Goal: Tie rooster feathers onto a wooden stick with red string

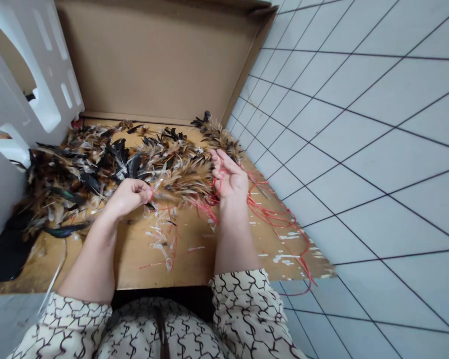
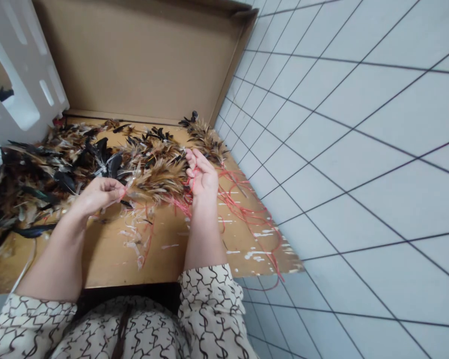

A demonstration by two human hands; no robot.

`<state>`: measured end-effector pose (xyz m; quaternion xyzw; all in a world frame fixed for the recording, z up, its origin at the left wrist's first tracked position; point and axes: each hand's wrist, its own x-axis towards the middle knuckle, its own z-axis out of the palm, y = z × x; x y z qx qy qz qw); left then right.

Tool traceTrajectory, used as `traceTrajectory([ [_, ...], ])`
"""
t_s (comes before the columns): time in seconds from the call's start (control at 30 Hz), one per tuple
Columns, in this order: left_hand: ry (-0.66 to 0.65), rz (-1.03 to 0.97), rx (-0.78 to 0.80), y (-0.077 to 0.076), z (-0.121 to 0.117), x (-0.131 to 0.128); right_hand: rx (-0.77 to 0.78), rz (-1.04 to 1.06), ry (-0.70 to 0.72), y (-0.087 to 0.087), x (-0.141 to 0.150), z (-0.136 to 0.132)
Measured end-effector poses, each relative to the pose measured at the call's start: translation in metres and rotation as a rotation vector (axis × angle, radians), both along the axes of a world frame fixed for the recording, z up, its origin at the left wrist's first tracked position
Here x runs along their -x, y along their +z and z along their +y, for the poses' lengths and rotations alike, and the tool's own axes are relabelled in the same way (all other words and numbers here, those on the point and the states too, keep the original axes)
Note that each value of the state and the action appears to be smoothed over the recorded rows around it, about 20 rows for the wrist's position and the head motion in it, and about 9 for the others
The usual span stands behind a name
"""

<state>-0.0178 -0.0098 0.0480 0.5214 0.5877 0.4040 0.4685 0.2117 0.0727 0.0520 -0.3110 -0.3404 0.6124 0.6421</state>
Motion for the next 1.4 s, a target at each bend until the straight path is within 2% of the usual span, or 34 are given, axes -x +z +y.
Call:
traceTrajectory([
  [0.1,0.035,-0.151,0.052,0.003,0.0,0.006,0.005,0.051,-0.101,-0.006,-0.008,0.008],
  [0.23,0.085,-0.413,0.023,0.003,0.0,0.013,0.072,0.083,-0.255,-0.013,-0.012,0.014],
  [0.33,0.115,-0.59,0.007,0.003,0.002,0.017,0.17,-0.032,-0.32,-0.014,-0.008,0.013],
  [0.4,0.145,-0.688,0.019,0.003,0.004,0.018,0.233,-0.284,-0.364,-0.013,-0.002,0.01],
  [0.5,0.172,-0.792,0.071,0.002,0.007,0.017,0.248,-0.978,-0.425,-0.01,0.013,0.001],
  [0.57,0.176,-0.83,0.108,0.001,0.009,0.014,0.174,-1.438,-0.47,-0.008,0.027,-0.007],
  [0.63,0.178,-0.853,0.143,0.001,0.01,0.011,0.013,-1.656,-0.512,-0.006,0.043,-0.016],
  [0.7,0.17,-0.865,0.171,0.0,0.011,0.008,-0.188,-1.618,-0.449,-0.008,0.06,-0.025],
  [0.77,0.157,-0.874,0.187,-0.002,0.012,0.006,-0.34,-1.402,-0.237,-0.013,0.078,-0.033],
  [0.83,0.153,-0.884,0.183,-0.004,0.014,0.005,-0.395,-1.082,0.026,-0.022,0.096,-0.04],
  [0.9,0.163,-0.887,0.18,-0.006,0.015,0.005,-0.375,-0.85,0.163,-0.032,0.11,-0.046],
  [0.97,0.173,-0.886,0.179,-0.008,0.015,0.005,-0.338,-0.761,0.14,-0.039,0.119,-0.049],
  [1.07,0.168,-0.904,0.178,-0.009,0.016,0.005,-0.271,-0.754,0.034,-0.043,0.124,-0.05],
  [1.2,0.142,-0.938,0.172,-0.008,0.015,0.003,-0.199,-0.696,0.03,-0.042,0.124,-0.05],
  [1.4,0.286,-0.85,0.088,-0.008,0.013,-0.002,-0.231,-0.674,0.043,-0.037,0.125,-0.056],
])
